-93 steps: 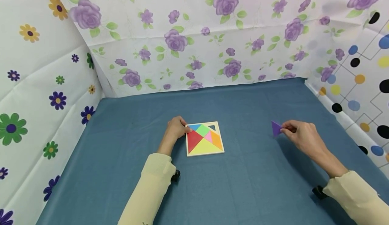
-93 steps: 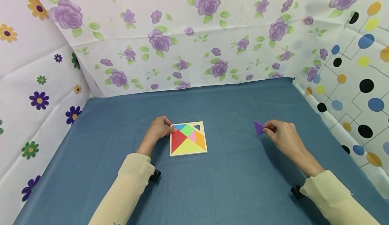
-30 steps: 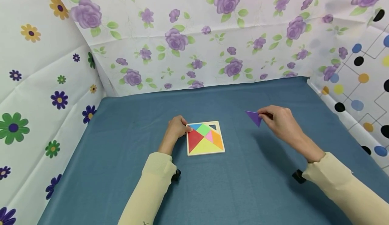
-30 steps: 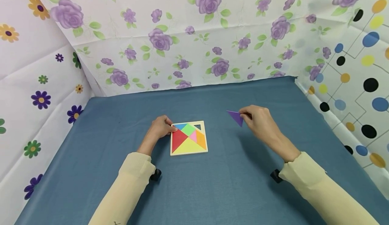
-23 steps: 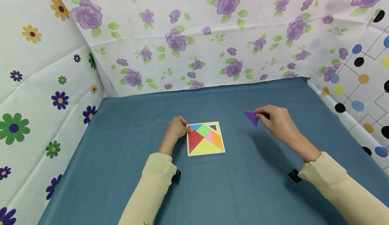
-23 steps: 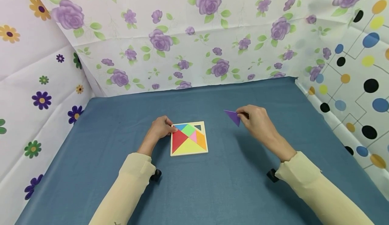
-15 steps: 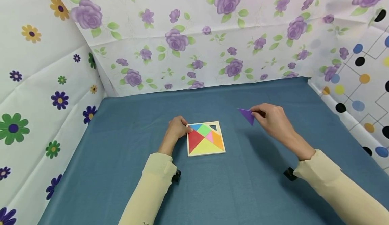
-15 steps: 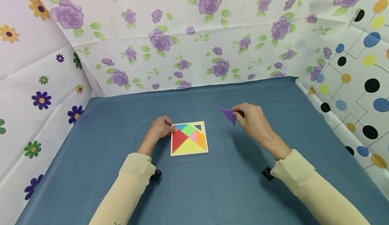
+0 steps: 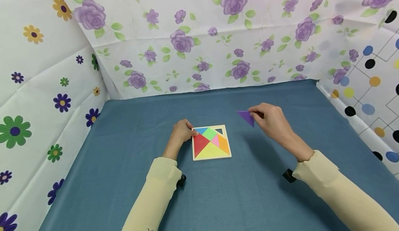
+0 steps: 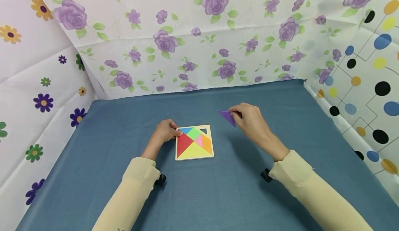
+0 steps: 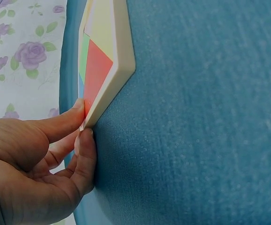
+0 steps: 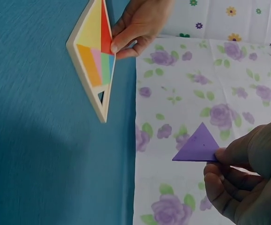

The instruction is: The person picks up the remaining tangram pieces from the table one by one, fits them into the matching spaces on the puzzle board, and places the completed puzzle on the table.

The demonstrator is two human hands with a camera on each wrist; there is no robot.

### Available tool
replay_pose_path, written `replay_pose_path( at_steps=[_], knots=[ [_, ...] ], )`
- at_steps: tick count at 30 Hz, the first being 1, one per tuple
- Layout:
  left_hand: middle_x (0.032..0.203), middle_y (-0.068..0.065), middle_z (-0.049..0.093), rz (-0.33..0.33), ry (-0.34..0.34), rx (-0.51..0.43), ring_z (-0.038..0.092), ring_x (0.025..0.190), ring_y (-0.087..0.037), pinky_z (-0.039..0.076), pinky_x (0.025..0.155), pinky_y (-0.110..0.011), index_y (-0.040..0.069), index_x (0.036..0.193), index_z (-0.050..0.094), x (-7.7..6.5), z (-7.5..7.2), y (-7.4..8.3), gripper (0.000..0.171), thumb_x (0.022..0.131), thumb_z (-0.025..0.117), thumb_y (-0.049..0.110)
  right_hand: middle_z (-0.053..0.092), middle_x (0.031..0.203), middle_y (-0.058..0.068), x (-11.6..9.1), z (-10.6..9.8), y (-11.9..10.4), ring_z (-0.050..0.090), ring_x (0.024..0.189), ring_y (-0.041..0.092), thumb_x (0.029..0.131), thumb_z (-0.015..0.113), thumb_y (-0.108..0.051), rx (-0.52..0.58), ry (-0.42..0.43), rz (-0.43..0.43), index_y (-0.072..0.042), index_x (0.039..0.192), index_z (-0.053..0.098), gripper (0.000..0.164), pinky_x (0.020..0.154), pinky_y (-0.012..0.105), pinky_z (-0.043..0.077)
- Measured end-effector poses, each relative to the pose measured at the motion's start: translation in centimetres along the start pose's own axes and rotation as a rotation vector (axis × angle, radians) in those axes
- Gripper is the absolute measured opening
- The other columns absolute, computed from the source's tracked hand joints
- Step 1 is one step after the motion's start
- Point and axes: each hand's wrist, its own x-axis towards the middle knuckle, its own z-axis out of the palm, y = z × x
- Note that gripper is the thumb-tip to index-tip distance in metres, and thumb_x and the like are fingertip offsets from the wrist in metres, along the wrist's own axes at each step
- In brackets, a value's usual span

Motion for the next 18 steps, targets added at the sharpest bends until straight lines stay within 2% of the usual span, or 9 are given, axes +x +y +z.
replay_pose_path(
  at_steps=[7, 18],
  knots=[
    [0.102, -0.013, 0.063, -0.011, 0.002, -0.004, 0.061, 0.097, -0.027, 0.052, 0.078, -0.037, 0.005, 0.104, 0.064, -0.1, 0.0, 0.1, 0.025, 0.091, 0.082, 0.016, 0.072, 0.095, 0.015, 0.6, 1.0, -0.7, 0.055, 0.068, 0.018, 0.098, 0.068, 0.001, 0.028, -0.027, 0.013, 0.002, 0.107, 0.078, 0.014, 0.058, 0.031, 0.043],
    [0.102, -0.013, 0.063, -0.017, 0.006, -0.012, 0.061, 0.093, -0.025, 0.052, 0.075, -0.036, 0.005, 0.105, 0.065, -0.1, 0.1, 0.1, 0.025, 0.09, 0.083, 0.015, 0.073, 0.099, 0.017, 1.5, 3.0, -0.5, 0.059, 0.071, 0.02, 0.099, 0.067, 0.0, 0.052, -0.097, 0.049, 0.003, 0.11, 0.078, 0.015, 0.061, 0.035, 0.046]
  ],
)
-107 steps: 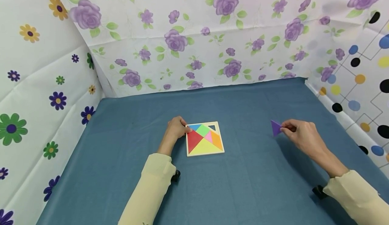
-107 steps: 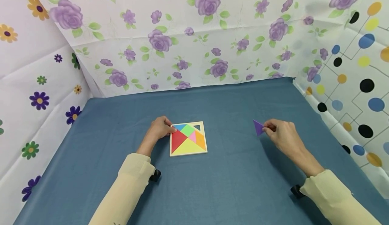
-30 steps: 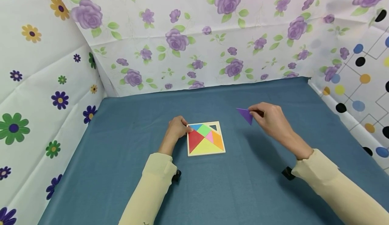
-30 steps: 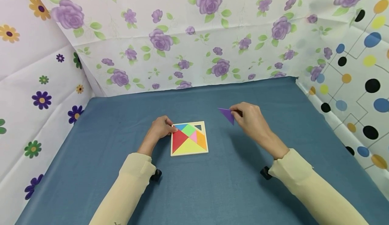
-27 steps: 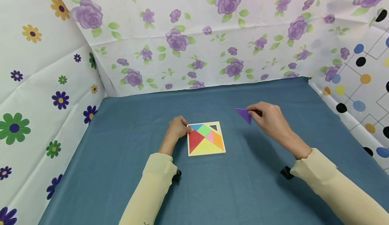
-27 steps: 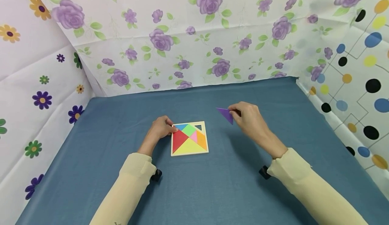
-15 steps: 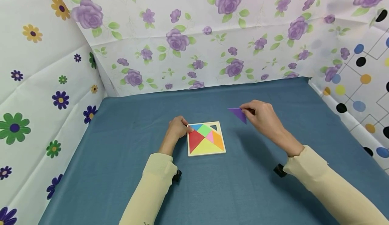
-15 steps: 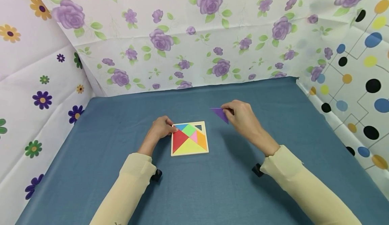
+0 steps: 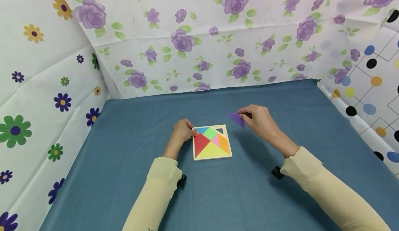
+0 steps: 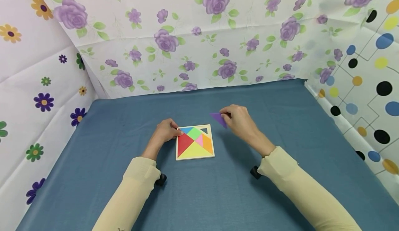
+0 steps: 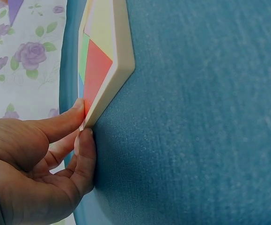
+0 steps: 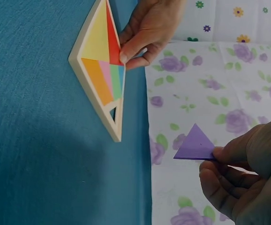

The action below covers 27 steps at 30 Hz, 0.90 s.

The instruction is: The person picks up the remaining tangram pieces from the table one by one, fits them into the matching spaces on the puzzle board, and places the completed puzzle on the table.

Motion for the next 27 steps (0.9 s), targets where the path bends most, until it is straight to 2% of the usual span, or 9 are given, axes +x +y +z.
replay_pose_path(
  at_steps=[7, 14, 22, 27],
  knots=[
    [0.101, -0.013, 0.063, 0.006, -0.001, -0.003, 0.061, 0.089, -0.025, 0.051, 0.073, -0.035, 0.005, 0.105, 0.065, 0.1, 0.1, 0.0, 0.025, 0.09, 0.083, 0.015, 0.075, 0.1, 0.015, 0.5, 1.2, 0.3, 0.068, 0.081, 0.023, 0.1, 0.068, -0.003, 0.044, -0.047, 0.059, 0.003, 0.111, 0.076, 0.015, 0.07, 0.041, 0.056],
    [0.103, -0.013, 0.063, 0.017, -0.004, 0.005, 0.057, 0.1, -0.027, 0.052, 0.074, -0.035, 0.005, 0.104, 0.065, 0.0, 0.0, -0.1, 0.024, 0.091, 0.082, 0.016, 0.075, 0.097, 0.013, 1.0, 2.3, 0.1, 0.067, 0.078, 0.021, 0.099, 0.069, -0.004, 0.073, -0.077, 0.087, 0.001, 0.108, 0.076, 0.013, 0.068, 0.039, 0.056],
    [0.1, -0.013, 0.063, 0.005, -0.008, 0.004, 0.06, 0.093, -0.025, 0.051, 0.073, -0.034, 0.005, 0.104, 0.065, 0.2, 0.0, -0.2, 0.025, 0.09, 0.083, 0.016, 0.075, 0.099, 0.014, 1.3, 3.6, 0.3, 0.067, 0.075, 0.019, 0.099, 0.069, -0.004, 0.092, -0.096, 0.095, 0.001, 0.109, 0.077, 0.013, 0.069, 0.039, 0.057],
    [0.102, -0.013, 0.062, -0.003, -0.013, -0.001, 0.057, 0.103, -0.027, 0.052, 0.077, -0.037, 0.006, 0.103, 0.064, 0.4, 0.0, -0.2, 0.025, 0.09, 0.083, 0.016, 0.075, 0.097, 0.013, 1.4, 4.2, 0.4, 0.063, 0.07, 0.017, 0.099, 0.069, -0.004, 0.102, -0.1, 0.094, 0.001, 0.107, 0.077, 0.013, 0.065, 0.035, 0.053]
  ],
)
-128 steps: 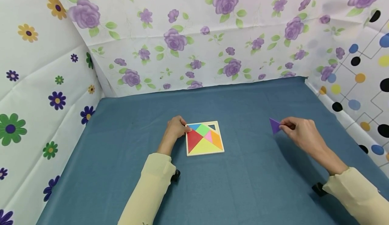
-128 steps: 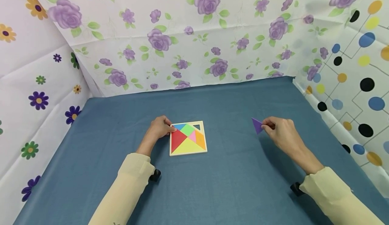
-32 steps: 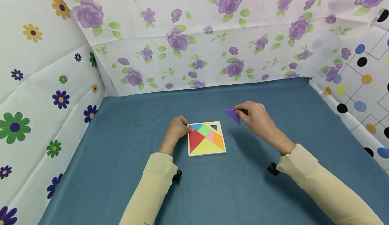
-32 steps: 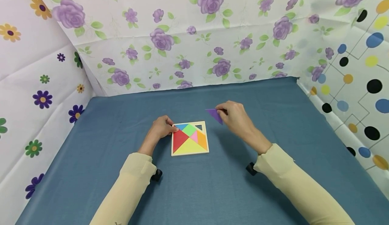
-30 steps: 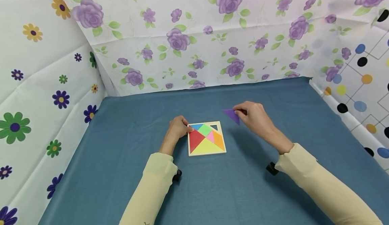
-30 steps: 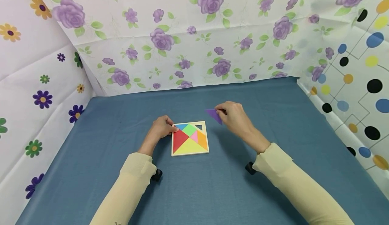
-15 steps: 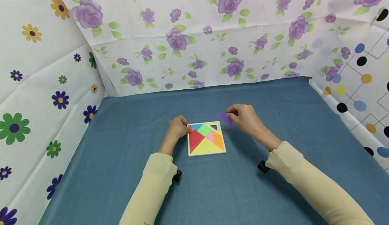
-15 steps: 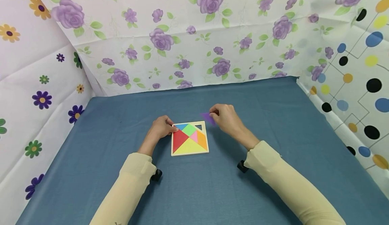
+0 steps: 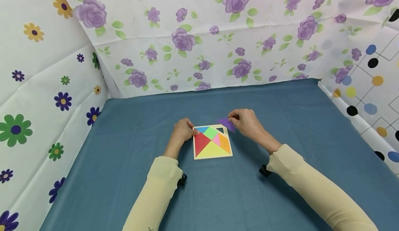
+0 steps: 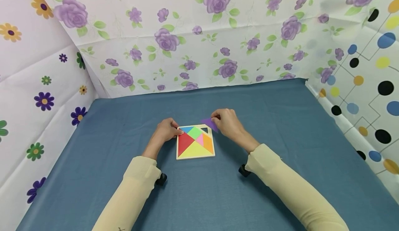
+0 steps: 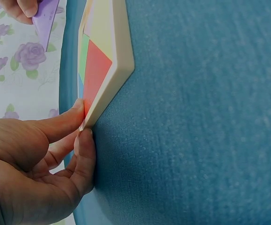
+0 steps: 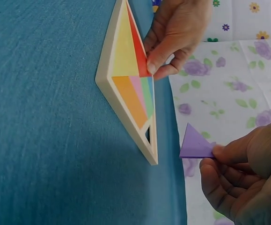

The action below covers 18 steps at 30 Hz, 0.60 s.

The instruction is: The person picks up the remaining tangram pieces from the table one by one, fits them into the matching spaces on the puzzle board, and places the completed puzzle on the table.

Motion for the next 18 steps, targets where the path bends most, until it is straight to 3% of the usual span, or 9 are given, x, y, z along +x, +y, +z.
replay_pose_path(
  at_steps=[4, 9, 18],
  knots=[
    [0.102, -0.013, 0.062, 0.006, 0.003, 0.001, 0.058, 0.103, -0.027, 0.052, 0.079, -0.037, 0.005, 0.103, 0.065, -0.1, 0.0, 0.1, 0.024, 0.091, 0.082, 0.016, 0.075, 0.097, 0.013, 0.2, 0.4, 0.2, 0.061, 0.066, 0.016, 0.1, 0.068, -0.004, 0.007, -0.001, -0.005, 0.002, 0.107, 0.077, 0.013, 0.062, 0.034, 0.051],
    [0.1, -0.013, 0.062, 0.017, 0.001, -0.006, 0.061, 0.089, -0.025, 0.052, 0.074, -0.035, 0.005, 0.105, 0.065, -0.3, -0.1, 0.0, 0.025, 0.091, 0.082, 0.016, 0.076, 0.098, 0.014, 0.6, 1.1, 0.3, 0.062, 0.067, 0.016, 0.099, 0.068, -0.003, 0.019, -0.012, 0.002, 0.004, 0.108, 0.077, 0.015, 0.063, 0.034, 0.053],
    [0.103, -0.014, 0.062, 0.006, -0.003, -0.006, 0.056, 0.107, -0.028, 0.052, 0.082, -0.039, 0.005, 0.105, 0.064, -0.4, -0.2, 0.2, 0.025, 0.091, 0.082, 0.016, 0.076, 0.099, 0.015, 1.0, 1.9, 0.3, 0.062, 0.065, 0.016, 0.1, 0.068, -0.004, 0.027, -0.03, 0.026, 0.003, 0.109, 0.078, 0.015, 0.06, 0.032, 0.052]
  ],
)
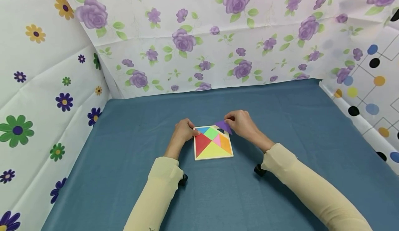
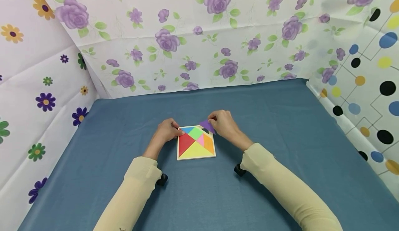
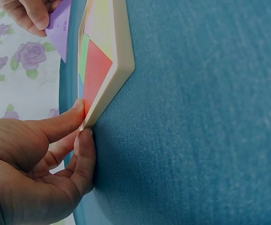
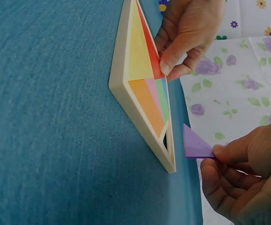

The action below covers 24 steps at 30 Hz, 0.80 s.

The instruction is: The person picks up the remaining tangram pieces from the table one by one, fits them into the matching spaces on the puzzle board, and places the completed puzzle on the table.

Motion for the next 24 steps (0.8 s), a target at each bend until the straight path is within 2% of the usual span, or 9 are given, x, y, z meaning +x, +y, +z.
replay_pose_path(
  at_steps=[4, 11, 17, 24],
  knots=[
    [0.103, -0.013, 0.062, 0.006, 0.0, 0.005, 0.055, 0.109, -0.028, 0.051, 0.084, -0.04, 0.005, 0.104, 0.065, 0.0, 0.0, 0.1, 0.025, 0.091, 0.082, 0.016, 0.076, 0.097, 0.014, 0.1, 0.3, 0.1, 0.061, 0.063, 0.015, 0.1, 0.068, -0.005, -0.003, -0.009, 0.015, 0.002, 0.107, 0.078, 0.014, 0.058, 0.031, 0.052],
    [0.102, -0.013, 0.063, 0.009, -0.005, 0.018, 0.06, 0.1, -0.027, 0.052, 0.083, -0.039, 0.005, 0.105, 0.065, 0.1, -0.1, 0.1, 0.025, 0.091, 0.082, 0.017, 0.075, 0.093, 0.013, 0.3, 0.7, 0.2, 0.059, 0.063, 0.015, 0.1, 0.068, -0.005, -0.002, -0.026, 0.028, 0.002, 0.106, 0.078, 0.014, 0.059, 0.03, 0.051],
    [0.104, -0.013, 0.062, -0.002, -0.005, 0.019, 0.058, 0.105, -0.028, 0.051, 0.086, -0.04, 0.005, 0.105, 0.065, 0.1, -0.1, 0.2, 0.025, 0.091, 0.082, 0.017, 0.074, 0.092, 0.012, 0.4, 1.0, 0.3, 0.059, 0.064, 0.015, 0.1, 0.068, -0.005, -0.001, -0.032, 0.036, 0.002, 0.105, 0.078, 0.014, 0.058, 0.03, 0.05],
    [0.105, -0.013, 0.062, -0.009, -0.009, 0.013, 0.06, 0.102, -0.027, 0.052, 0.084, -0.04, 0.005, 0.106, 0.065, 0.1, 0.0, 0.1, 0.025, 0.092, 0.081, 0.016, 0.074, 0.091, 0.012, 0.4, 1.4, 0.4, 0.06, 0.064, 0.015, 0.099, 0.07, -0.005, 0.0, -0.021, 0.013, 0.002, 0.104, 0.078, 0.012, 0.058, 0.029, 0.051]
  ],
)
